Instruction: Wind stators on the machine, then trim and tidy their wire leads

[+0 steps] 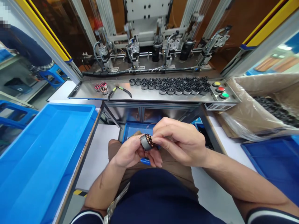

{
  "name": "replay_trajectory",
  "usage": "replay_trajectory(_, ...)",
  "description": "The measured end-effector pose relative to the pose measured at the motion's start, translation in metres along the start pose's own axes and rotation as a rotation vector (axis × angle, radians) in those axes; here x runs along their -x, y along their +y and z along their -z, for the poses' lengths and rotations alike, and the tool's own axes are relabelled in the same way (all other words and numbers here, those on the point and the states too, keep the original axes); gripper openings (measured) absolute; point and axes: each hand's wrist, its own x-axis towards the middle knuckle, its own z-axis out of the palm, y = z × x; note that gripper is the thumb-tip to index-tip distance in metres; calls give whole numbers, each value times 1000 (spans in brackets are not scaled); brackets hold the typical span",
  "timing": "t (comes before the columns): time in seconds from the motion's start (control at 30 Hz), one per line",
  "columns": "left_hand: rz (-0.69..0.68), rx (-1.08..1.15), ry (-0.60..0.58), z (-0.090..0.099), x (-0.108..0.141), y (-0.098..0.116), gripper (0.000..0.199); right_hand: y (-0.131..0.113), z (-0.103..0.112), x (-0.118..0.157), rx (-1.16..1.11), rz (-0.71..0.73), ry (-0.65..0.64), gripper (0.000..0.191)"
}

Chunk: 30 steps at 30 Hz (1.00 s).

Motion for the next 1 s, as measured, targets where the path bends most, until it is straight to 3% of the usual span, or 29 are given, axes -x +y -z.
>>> replay_trajectory(0.1, -194, -27, 142, -2, 2, -3, 43, 1, 1, 0, 31, -13, 45, 13)
replay_trajectory(0.23, -394, -155, 337, -4, 4, -8, 44, -2, -4, 0, 47, -97, 140, 16)
replay_trajectory(0.37, -487, -226, 388, -2, 3, -10, 43, -12, -15, 5, -59, -285, 275, 18)
replay_trajectory(0.53, -500, -221, 368, 4, 2, -8, 44, -19, -31, 19, -574, -738, 205, 28)
replay_trajectory(0.63, -473, -217, 341, 6, 1, -8, 46, -12, -39, 26, -804, -869, 199, 35)
replay_trajectory(0.8, -434, -275, 356, 6, 4, -10, 49, -2, -39, 28, -1049, -923, 147, 44)
replay_trajectory(1.0, -389, -350, 296, 4, 4, -6, 48, 3, -42, 30, -1162, -817, 86, 44)
